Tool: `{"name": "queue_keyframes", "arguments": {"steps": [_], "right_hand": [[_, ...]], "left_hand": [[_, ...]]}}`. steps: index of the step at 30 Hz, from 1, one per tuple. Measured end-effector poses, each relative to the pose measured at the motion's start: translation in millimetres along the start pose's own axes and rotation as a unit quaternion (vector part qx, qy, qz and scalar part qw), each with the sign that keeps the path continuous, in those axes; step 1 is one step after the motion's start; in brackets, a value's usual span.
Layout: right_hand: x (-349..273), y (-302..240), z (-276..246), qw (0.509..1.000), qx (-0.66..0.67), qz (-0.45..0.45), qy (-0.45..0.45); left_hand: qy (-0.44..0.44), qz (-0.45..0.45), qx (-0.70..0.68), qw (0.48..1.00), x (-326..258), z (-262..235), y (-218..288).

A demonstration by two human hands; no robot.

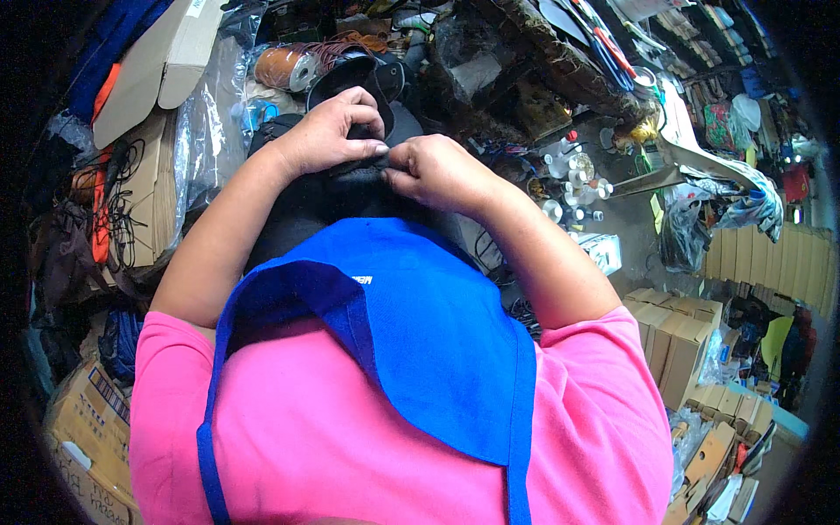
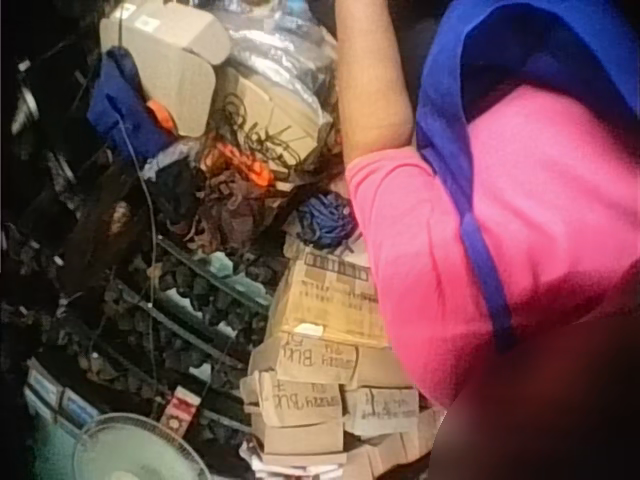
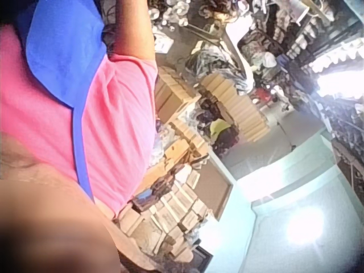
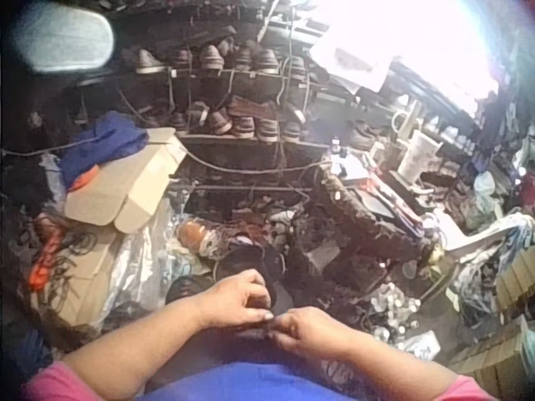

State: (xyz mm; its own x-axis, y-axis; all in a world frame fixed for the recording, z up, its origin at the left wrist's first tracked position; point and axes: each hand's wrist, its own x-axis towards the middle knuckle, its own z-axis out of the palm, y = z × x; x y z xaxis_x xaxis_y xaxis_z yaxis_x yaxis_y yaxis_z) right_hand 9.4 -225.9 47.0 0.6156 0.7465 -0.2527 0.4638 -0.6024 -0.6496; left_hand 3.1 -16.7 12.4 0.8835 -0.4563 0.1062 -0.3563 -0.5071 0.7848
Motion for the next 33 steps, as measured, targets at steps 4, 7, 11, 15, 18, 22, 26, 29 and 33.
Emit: {"name": "queue_keyframes", "arguments": {"steps": [4, 7, 11, 15, 18, 22, 26, 29, 33], "right_hand": [[-22, -7, -13, 0.998, 0.002, -0.056, 0.027], [-47, -9, -28, 0.979, 0.170, 0.088, 0.075], [-32, -4, -19, 0.988, 0.064, -0.051, 0.132], [-16, 3, -12, 0.993, -0.023, -0.027, 0.110], [-9, 1, -13, 0.995, -0.038, -0.014, 0.087], [-4, -7, -17, 0.992, -0.077, -0.030, 0.092], [-3, -12, -17, 0.989, -0.122, -0.016, 0.082], [-2, -11, -15, 0.990, -0.118, -0.010, 0.079], [2, -9, -13, 0.995, 0.052, 0.046, 0.077]], "left_hand": [[0.005, -0.003, 0.002, 1.000, 4, 3, -6], [-0.025, -0.013, 0.014, 0.999, 8, -3, -10], [-0.093, 0.004, -0.030, 0.995, 14, -18, -11], [-0.127, -0.020, -0.015, 0.992, 14, -23, -8], [-0.131, -0.036, -0.017, 0.991, 14, -24, -6], [-0.152, -0.035, -0.023, 0.987, 14, -25, -7], [-0.167, -0.025, -0.030, 0.985, 15, -26, -10], [-0.164, -0.022, -0.025, 0.986, 15, -26, -11], [-0.166, -0.035, -0.031, 0.985, 13, -26, -12]]}}
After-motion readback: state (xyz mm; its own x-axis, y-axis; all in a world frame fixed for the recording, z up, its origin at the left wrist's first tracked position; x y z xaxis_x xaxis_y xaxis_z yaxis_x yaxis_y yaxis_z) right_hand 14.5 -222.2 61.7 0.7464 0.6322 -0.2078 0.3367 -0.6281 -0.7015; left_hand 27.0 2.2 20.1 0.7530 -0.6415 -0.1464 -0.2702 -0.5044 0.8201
